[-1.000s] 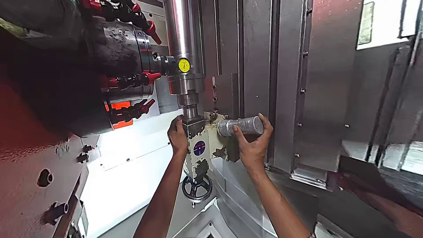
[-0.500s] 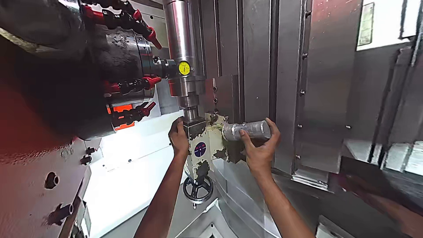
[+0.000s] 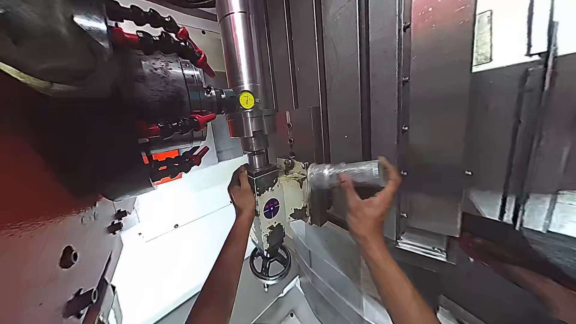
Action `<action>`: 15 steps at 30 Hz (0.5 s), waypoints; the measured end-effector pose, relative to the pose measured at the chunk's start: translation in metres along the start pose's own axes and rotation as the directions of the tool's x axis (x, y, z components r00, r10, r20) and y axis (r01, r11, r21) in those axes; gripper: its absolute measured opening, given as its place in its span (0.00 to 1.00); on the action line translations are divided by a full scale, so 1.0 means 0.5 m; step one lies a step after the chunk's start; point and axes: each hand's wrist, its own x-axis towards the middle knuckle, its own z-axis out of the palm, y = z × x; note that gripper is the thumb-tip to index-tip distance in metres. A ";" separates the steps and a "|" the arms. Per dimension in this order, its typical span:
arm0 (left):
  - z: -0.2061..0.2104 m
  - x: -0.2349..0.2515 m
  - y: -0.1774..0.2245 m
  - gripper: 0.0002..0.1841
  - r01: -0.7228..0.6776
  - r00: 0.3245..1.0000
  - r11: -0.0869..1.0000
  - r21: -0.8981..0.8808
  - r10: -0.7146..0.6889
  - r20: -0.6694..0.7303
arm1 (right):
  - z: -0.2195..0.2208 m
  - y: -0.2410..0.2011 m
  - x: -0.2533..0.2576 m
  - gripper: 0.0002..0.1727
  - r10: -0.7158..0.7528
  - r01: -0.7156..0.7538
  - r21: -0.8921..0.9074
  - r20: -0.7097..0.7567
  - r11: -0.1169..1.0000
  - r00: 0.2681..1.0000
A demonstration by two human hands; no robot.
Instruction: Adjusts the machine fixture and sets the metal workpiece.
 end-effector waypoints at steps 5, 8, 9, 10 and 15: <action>0.000 -0.002 0.000 0.20 0.013 1.000 1.000 0.018 -0.012 -0.016 | 0.015 0.007 -0.005 0.54 -0.097 0.097 -0.003 -0.114 0.995 0.989; -0.002 -0.009 0.005 0.20 0.013 1.000 0.999 0.031 -0.013 -0.013 | 0.055 0.049 -0.058 0.51 0.001 0.000 -0.066 0.021 0.998 1.000; 0.000 -0.001 0.009 0.20 0.007 1.000 0.999 0.037 -0.006 -0.017 | 0.061 0.047 -0.050 0.50 0.014 -0.011 -0.046 0.069 0.999 0.998; 0.001 0.004 0.011 0.20 0.001 1.000 0.999 0.043 0.000 -0.013 | 0.059 0.042 -0.043 0.50 0.028 -0.024 -0.035 0.104 0.999 0.994; 0.001 0.001 0.007 0.20 0.008 1.000 0.999 0.040 -0.008 -0.010 | -0.005 -0.010 0.007 0.53 -0.015 0.014 -0.048 -0.030 0.999 0.999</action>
